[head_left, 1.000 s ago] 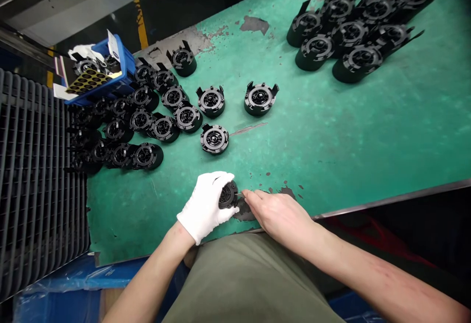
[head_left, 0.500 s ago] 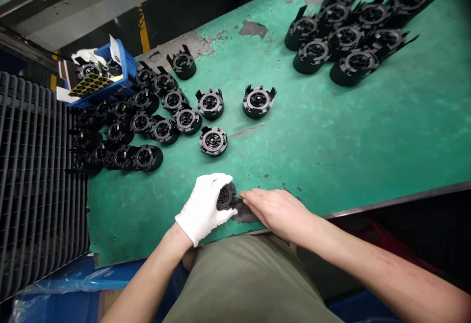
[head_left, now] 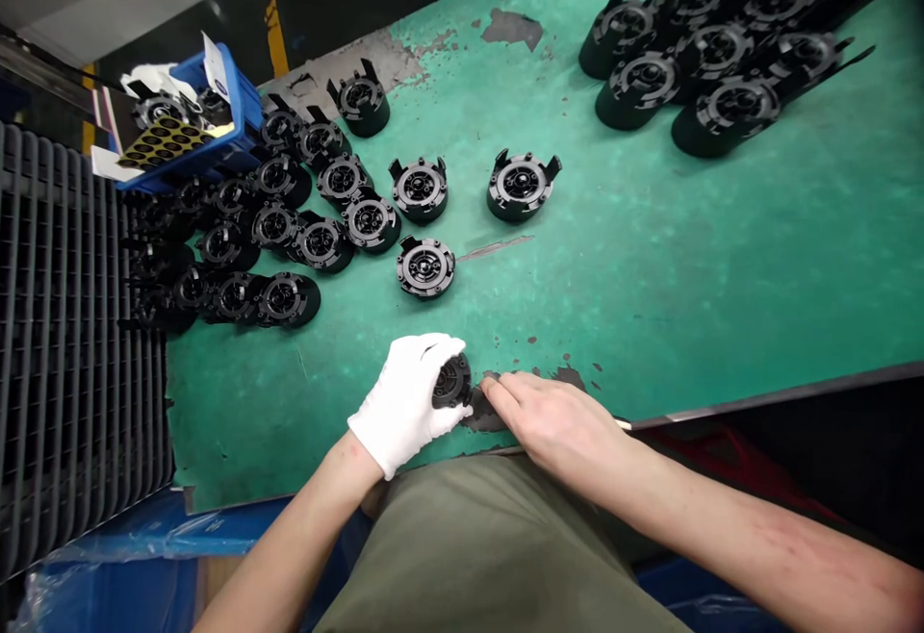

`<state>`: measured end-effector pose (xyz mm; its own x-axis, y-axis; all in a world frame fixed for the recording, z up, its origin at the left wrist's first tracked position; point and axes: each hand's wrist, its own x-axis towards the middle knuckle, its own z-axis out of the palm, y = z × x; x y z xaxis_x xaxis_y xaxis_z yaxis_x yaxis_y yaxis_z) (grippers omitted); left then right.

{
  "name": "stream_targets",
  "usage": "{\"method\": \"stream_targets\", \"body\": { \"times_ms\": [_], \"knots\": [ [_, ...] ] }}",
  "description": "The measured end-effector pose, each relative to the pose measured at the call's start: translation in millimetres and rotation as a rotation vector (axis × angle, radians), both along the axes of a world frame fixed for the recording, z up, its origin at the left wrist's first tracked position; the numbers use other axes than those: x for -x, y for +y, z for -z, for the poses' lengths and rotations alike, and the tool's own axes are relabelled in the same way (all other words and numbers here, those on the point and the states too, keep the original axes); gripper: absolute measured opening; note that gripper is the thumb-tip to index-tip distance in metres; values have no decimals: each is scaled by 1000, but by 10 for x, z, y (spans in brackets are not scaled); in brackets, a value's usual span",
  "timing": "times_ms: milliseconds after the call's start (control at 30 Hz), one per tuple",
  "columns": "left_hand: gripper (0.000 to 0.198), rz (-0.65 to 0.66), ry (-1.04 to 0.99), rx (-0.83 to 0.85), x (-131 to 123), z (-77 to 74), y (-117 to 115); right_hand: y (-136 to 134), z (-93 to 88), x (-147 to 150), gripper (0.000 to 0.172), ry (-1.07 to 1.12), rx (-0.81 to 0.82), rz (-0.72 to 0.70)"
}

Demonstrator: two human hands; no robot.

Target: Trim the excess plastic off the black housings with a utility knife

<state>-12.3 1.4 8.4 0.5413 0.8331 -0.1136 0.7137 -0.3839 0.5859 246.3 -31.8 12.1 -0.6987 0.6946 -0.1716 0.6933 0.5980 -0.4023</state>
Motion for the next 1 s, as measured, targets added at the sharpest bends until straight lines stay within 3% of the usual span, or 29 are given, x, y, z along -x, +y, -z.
{"method": "stream_targets", "body": {
  "times_ms": [233,400,567,733,833,900,1000],
  "knots": [
    [88,9,-2,-10,4,2,7,-4,19,64,31,9,-164,14],
    [85,11,-16,-8,9,0,3,70,127,-9,27,112,-148,67],
    [86,7,-2,-55,10,43,25,107,222,-95,29,164,-123,227],
    [73,38,2,-100,77,-2,-9,21,-3,39,9,125,-4,199],
    [64,35,1,-142,211,198,13,43,-66,112,14,54,53,172],
    [62,35,-22,-211,262,418,65,77,-20,92,32,-8,58,217],
    [63,50,-38,-198,266,585,108,82,38,44,37,37,31,339]
  ]
}}
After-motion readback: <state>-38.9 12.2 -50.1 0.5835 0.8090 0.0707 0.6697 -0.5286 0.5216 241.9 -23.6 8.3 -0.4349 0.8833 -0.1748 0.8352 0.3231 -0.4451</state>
